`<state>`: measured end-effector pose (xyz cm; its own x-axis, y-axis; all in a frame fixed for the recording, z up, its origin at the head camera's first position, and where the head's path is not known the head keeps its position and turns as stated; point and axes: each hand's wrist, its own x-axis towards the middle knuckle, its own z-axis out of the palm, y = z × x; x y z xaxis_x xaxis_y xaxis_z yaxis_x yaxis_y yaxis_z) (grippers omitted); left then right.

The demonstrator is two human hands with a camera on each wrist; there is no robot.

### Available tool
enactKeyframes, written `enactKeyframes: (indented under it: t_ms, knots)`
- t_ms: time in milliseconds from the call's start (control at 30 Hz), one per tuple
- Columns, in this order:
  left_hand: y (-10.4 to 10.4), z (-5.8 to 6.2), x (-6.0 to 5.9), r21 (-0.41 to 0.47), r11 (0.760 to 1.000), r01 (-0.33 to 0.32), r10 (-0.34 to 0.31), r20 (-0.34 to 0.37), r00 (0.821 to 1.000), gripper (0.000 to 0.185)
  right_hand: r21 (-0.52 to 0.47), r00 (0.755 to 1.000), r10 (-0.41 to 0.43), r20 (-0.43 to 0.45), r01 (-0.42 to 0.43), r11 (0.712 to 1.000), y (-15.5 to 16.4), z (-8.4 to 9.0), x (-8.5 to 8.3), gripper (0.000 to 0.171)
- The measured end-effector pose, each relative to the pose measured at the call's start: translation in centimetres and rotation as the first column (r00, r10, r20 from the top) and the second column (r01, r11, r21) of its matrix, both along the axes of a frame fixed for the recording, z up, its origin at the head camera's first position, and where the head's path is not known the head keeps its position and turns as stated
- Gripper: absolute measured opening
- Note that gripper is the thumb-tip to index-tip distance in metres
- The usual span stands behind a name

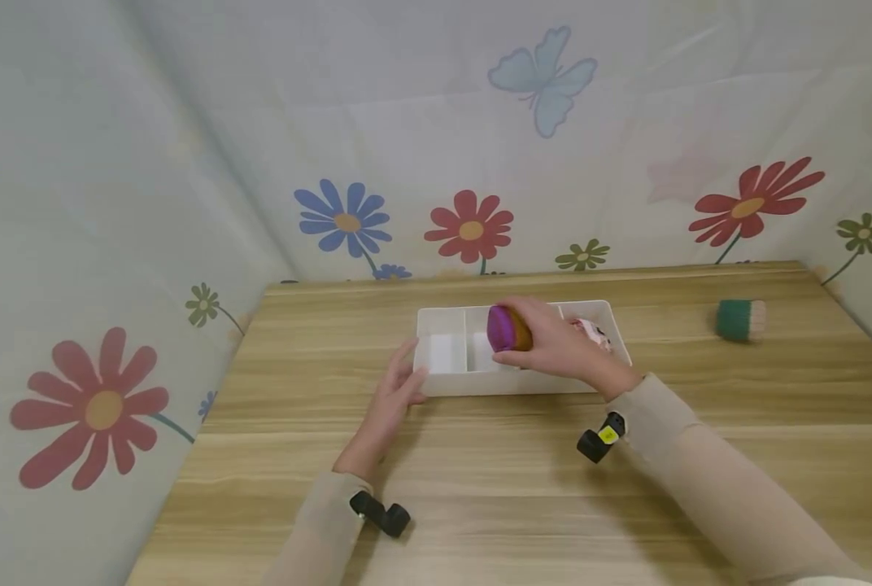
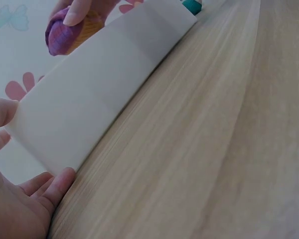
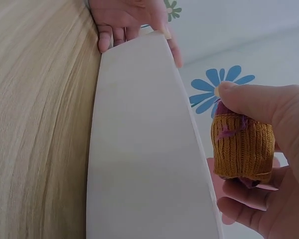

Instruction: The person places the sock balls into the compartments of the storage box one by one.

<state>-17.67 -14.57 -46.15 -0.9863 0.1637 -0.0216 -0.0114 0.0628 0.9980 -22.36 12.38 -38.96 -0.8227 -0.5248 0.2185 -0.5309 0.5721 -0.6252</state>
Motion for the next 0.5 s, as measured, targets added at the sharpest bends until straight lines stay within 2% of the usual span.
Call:
enactKeyframes:
  t_ms: [100,300,433,500]
  knots:
    - [0.0,-0.8,-0.3,-0.030,0.999,-0.016,0.015,-0.013,1.000,0.054,0.019,1.000,-0.002,-0.006,0.002,1.000,-0.2,-0.3,-0.2,0.073]
    - [-0.1,-1.1,-0.4,-0.037,0.999,-0.026,0.025,-0.024,0.999,0.053,0.026,1.000,-0.013,0.012,0.013,1.000,-0.8,-0.5,-0.3,0.074]
    - [-0.2,-0.9,-0.3,-0.039,0.999,-0.018,0.017,-0.016,1.000,0.054,0.028,1.000,-0.012,0.015,0.011,1.000,-1.1,-0.6,-0.5,0.074]
    - [-0.1,-0.1,0.0,-0.035,0.999,-0.006,0.006,-0.004,1.000,0.054,0.031,1.000,-0.012,0.018,0.011,0.999,-1.3,-0.7,-0.5,0.074]
